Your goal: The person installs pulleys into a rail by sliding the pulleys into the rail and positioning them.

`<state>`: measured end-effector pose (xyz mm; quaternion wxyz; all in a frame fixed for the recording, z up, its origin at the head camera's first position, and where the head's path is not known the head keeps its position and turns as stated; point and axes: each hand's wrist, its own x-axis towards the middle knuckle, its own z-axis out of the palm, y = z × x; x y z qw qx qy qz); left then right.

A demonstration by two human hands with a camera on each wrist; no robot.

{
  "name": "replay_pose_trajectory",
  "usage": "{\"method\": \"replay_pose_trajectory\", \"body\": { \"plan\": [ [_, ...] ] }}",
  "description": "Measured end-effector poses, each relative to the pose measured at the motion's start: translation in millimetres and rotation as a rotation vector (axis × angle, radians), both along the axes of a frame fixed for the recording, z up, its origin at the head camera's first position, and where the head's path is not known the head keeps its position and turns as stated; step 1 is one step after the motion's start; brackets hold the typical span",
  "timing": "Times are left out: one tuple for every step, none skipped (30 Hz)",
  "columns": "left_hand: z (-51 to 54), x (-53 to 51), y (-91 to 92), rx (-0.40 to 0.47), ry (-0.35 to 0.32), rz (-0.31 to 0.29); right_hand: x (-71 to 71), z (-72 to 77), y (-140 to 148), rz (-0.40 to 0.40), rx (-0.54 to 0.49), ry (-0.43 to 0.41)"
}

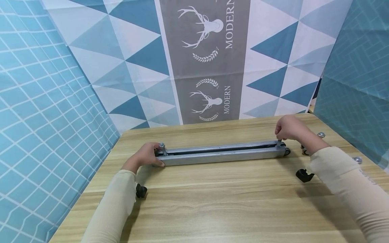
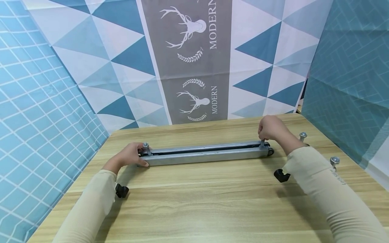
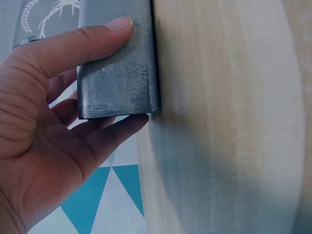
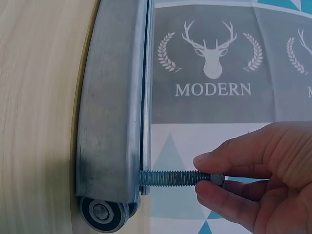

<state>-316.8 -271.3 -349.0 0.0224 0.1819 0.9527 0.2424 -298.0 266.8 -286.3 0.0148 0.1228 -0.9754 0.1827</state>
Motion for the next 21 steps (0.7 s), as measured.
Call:
{"method": "replay_pose_trajectory", "body": {
  "plan": [
    [-0.2, 0.1, 0.0, 0.0, -0.001, 0.0, 0.0, -0.2, -1.2, 0.004, 0.001, 0.003],
    [0.1, 0.5, 0.0, -0.001, -0.001, 0.002, 0.0, -0.5, -2.3, 0.007, 0.004, 0.007],
    [-0.1, 0.4, -0.1, 0.0, -0.002, 0.002, 0.1, -0.7, -3.7, 0.009, 0.008, 0.012],
    [-0.1, 0.5, -0.1, 0.0, -0.004, 0.004, -0.1, -1.1, -5.0, 0.012, 0.01, 0.015],
    [0.1, 0.7, -0.1, 0.0, -0.005, 0.006, -0.3, -1.6, -6.0, 0.015, 0.01, 0.019],
    [-0.3, 0.5, -0.1, 0.0, -0.007, 0.006, -0.3, -1.8, -7.1, 0.017, 0.011, 0.023],
    [-0.7, 0.2, -0.1, 0.002, -0.009, 0.006, -0.4, -2.1, -8.4, 0.019, 0.012, 0.026],
    [-0.5, 0.3, -0.1, 0.003, -0.01, 0.009, -0.5, -2.4, -9.8, 0.02, 0.015, 0.031],
    [-0.6, 0.2, 0.0, 0.005, -0.013, 0.011, -0.6, -2.5, -11.3, 0.02, 0.016, 0.034],
    [-0.6, 0.4, 0.1, 0.006, -0.014, 0.014, -0.7, -2.7, -12.7, 0.021, 0.016, 0.035],
    [-0.6, 0.4, 0.2, 0.006, -0.015, 0.015, -0.7, -2.7, -14.1, 0.023, 0.018, 0.037],
    [-0.7, 0.4, 0.3, 0.007, -0.017, 0.016, -0.5, -2.6, -15.4, 0.027, 0.019, 0.036],
    [-0.6, 0.7, 0.4, 0.008, -0.018, 0.019, -0.6, -2.7, -16.9, 0.028, 0.02, 0.037],
    [-0.5, 0.7, 0.6, 0.009, -0.02, 0.024, -0.6, -2.7, -18.6, 0.028, 0.018, 0.037],
    [-0.5, 0.8, 0.7, 0.007, -0.021, 0.024, -0.6, -2.7, -20.2, 0.027, 0.016, 0.037],
    [-0.5, 0.8, 0.8, 0.006, -0.021, 0.024, -0.4, -2.7, -21.3, 0.03, 0.015, 0.038],
    [-0.5, 0.8, 0.9, 0.005, -0.021, 0.023, -0.3, -2.6, -22.7, 0.031, 0.014, 0.039],
    [-0.3, 0.9, 1.0, 0.006, -0.021, 0.024, -0.2, -2.5, -24.0, 0.032, 0.012, 0.04],
    [-0.1, 0.9, 1.0, 0.006, -0.021, 0.026, -0.1, -2.3, -25.5, 0.031, 0.011, 0.04],
    [0.2, 1.0, 1.0, 0.006, -0.02, 0.025, 0.0, -2.0, -26.4, 0.034, 0.014, 0.039],
    [0.2, 0.9, 0.8, 0.006, -0.02, 0.021, 0.1, -1.5, -27.2, 0.037, 0.018, 0.039]
  ]
}}
